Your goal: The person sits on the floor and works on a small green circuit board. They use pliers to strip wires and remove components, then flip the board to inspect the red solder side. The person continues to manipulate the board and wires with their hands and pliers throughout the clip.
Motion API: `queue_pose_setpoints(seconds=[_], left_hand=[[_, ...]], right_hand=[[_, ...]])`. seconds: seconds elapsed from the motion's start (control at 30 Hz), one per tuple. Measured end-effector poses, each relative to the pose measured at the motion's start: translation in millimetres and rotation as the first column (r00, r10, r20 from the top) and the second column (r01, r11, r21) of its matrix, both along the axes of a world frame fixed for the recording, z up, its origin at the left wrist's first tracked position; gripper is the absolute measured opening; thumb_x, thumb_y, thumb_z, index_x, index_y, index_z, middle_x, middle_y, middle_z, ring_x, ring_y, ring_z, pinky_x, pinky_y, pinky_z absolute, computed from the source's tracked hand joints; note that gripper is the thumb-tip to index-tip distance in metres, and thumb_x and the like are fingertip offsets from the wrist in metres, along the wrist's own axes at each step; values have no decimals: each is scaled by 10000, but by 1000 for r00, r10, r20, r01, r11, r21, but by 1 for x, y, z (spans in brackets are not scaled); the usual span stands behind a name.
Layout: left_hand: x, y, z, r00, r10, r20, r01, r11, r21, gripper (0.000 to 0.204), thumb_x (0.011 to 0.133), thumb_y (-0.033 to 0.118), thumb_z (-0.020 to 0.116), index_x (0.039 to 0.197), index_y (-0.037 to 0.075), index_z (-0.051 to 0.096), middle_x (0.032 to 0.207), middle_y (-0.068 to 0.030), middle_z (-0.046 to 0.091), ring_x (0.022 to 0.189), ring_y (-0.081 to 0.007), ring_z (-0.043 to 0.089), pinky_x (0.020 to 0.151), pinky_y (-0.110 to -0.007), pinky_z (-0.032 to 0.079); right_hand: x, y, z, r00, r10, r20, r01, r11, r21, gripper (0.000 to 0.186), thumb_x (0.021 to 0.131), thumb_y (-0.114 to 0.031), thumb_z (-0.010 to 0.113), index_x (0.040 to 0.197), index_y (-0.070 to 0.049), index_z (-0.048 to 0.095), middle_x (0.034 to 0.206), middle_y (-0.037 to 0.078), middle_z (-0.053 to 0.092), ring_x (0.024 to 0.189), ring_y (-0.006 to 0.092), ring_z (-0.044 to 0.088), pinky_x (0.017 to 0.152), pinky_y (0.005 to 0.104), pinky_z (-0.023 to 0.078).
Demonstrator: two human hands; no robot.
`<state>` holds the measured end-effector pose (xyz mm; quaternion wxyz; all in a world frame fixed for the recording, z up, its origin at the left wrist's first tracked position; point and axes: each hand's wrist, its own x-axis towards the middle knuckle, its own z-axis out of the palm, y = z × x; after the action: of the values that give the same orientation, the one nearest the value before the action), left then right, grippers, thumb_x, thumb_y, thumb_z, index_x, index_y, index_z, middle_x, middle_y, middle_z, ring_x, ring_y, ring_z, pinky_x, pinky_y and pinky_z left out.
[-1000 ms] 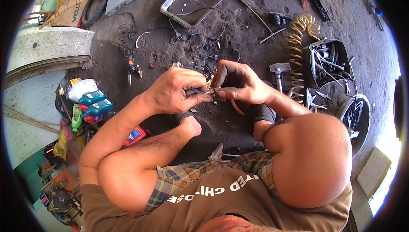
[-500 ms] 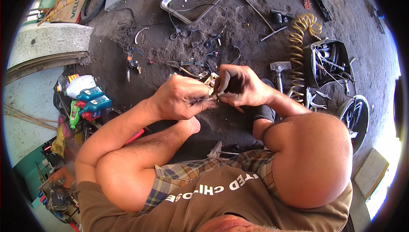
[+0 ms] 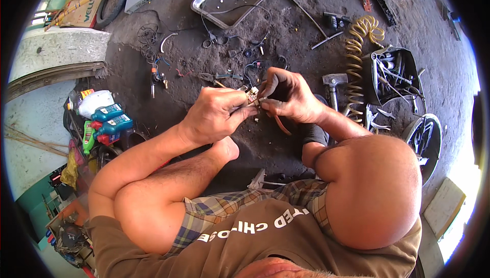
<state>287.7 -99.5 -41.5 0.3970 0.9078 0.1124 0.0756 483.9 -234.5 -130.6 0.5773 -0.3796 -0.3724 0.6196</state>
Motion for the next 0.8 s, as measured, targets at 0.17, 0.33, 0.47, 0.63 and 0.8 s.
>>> queue_pose_setpoints(seconds=[0.17,0.33,0.47,0.63,0.8], left_hand=[[-5,9,-4,996,-86,39,86,996,16,128,864,72,838,905,31,724,761,-110,638,658,-323,640,592,-418,491],[-2,16,7,971,-237,-18,236,955,180,145,860,91,823,947,44,717,824,-99,636,711,-316,663,621,-414,527],[-3,21,14,950,-296,-96,311,912,268,145,844,101,806,896,54,679,827,-90,618,742,-302,675,636,-413,540],[-3,24,14,942,-322,-98,336,888,314,147,806,83,792,875,64,663,826,-81,606,750,-297,682,649,-415,550],[-1,27,16,922,-373,-104,387,874,294,149,800,82,779,897,63,668,827,-79,605,758,-296,688,663,-417,563]], right_hand=[[3,-2,-3,993,110,-33,-110,994,-3,226,963,-67,796,1057,-30,594,980,55,700,889,112,669,769,296,557],[-1,2,-3,993,98,63,-104,991,84,247,1001,-102,760,1145,-15,579,971,73,724,881,110,670,776,316,557],[-1,5,3,979,70,194,-81,995,50,283,1038,-206,738,1160,9,600,947,102,725,875,133,664,787,347,552],[3,8,2,895,180,409,-281,938,203,392,1075,-377,676,1093,15,660,829,168,656,738,279,631,718,447,508],[3,14,11,820,99,563,-325,890,318,339,1057,-320,688,1053,18,674,814,209,656,730,395,640,695,480,510]])
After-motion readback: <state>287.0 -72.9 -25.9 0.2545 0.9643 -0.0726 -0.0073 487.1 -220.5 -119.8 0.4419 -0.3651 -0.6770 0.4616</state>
